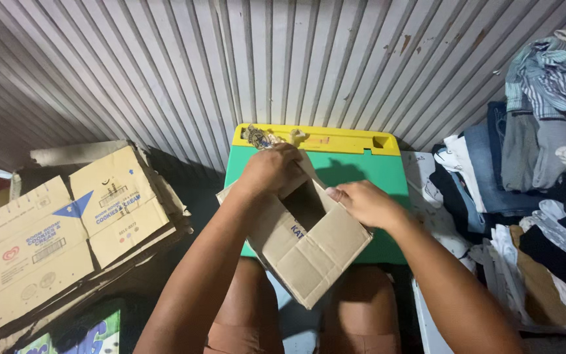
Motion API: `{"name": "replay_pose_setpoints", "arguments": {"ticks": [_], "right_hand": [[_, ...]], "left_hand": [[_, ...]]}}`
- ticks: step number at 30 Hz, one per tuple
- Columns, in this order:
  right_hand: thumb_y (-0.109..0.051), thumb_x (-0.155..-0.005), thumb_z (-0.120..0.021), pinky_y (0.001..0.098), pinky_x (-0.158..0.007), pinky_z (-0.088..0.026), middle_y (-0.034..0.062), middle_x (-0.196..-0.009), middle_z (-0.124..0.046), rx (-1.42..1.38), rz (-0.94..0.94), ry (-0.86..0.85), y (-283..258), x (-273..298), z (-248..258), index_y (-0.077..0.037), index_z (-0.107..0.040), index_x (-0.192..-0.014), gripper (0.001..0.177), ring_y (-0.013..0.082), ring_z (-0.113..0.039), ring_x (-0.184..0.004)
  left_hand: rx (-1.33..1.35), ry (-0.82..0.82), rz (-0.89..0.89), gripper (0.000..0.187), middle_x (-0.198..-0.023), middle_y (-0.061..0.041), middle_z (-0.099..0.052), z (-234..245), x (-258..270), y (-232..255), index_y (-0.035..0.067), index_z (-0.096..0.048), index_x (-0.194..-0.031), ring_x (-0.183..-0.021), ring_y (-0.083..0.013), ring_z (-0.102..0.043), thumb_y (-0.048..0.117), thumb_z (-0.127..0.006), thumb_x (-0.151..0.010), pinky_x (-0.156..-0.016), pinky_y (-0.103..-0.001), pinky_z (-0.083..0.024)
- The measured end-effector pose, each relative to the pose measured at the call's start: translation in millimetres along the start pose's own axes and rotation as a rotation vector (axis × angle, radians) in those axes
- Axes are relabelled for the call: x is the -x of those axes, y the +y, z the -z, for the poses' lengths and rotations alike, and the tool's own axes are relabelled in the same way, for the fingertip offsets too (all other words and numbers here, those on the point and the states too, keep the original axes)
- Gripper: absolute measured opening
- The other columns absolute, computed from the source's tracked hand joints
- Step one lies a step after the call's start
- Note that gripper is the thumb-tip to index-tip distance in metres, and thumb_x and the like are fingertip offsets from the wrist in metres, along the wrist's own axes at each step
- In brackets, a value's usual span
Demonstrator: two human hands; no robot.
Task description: The person sits on the floor and flattens empty cardboard boxes by opening them and pressing the flaps flat, then stacks the flattened boxes with a pile of other broken-down boxes beside them.
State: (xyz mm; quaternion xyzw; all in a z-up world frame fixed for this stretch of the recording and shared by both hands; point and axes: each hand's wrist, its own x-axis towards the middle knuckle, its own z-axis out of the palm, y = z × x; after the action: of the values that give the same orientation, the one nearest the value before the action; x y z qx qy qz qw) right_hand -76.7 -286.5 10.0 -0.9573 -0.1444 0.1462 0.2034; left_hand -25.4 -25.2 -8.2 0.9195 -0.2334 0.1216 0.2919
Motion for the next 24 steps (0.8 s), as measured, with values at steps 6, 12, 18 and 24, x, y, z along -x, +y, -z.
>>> {"name": "replay_pose_setpoints", "arguments": {"ticks": [6,12,18,24], "right_hand": [[-0.075,-0.094,-0.026,0.0407,-0.102,-0.052,0.0167,-0.116,-0.077,-0.134,-0.041,-0.091,29.6,-10.0,-4.0,-0.004,-0.075,-0.12,0.09,0.0331,-0.071,-0.115],[-0.082,-0.088,-0.022,0.0431,-0.104,-0.051,0.0161,-0.131,-0.073,-0.646,0.005,-0.26,47.8,-4.9,2.6,-0.005,-0.064,-0.139,0.101,0.0295,-0.067,-0.124],[-0.068,-0.09,-0.055,0.0402,-0.108,-0.041,0.0218,-0.147,-0.057,-0.239,0.461,-0.137,24.4,32.4,16.5,-0.001,-0.046,-0.149,0.091,0.0321,-0.055,-0.136],[-0.044,-0.097,-0.056,0.0421,-0.099,-0.051,0.0264,-0.132,-0.064,-0.154,0.243,0.233,-5.5,45.4,-28.2,-0.001,-0.052,-0.143,0.063,0.0402,-0.064,-0.121]], "left_hand": [[0.012,-0.073,-0.04,0.027,-0.119,-0.006,-0.071,-2.7,-3.4,-8.7,0.016,-0.074,-0.109,-0.107,-0.0283,-0.068,0.029,-0.07,-0.086,-0.089,-0.042,-0.054],[-0.011,-0.028,-0.055,0.025,-0.122,-0.004,-0.072,-1.0,-3.5,-8.7,0.018,-0.075,-0.11,-0.109,-0.0268,-0.069,0.022,-0.06,-0.09,-0.091,-0.042,-0.055],[-0.026,0.025,-0.048,0.027,-0.112,-0.007,-0.073,-2.1,-1.9,-2.8,0.014,-0.076,-0.101,-0.102,-0.0277,-0.07,0.029,-0.07,-0.08,-0.088,-0.041,-0.056],[0.0,0.042,-0.119,0.023,-0.111,-0.007,-0.073,-5.5,-5.2,-9.7,0.014,-0.075,-0.101,-0.1,-0.0292,-0.07,0.029,-0.071,-0.084,-0.083,-0.043,-0.056]]}}
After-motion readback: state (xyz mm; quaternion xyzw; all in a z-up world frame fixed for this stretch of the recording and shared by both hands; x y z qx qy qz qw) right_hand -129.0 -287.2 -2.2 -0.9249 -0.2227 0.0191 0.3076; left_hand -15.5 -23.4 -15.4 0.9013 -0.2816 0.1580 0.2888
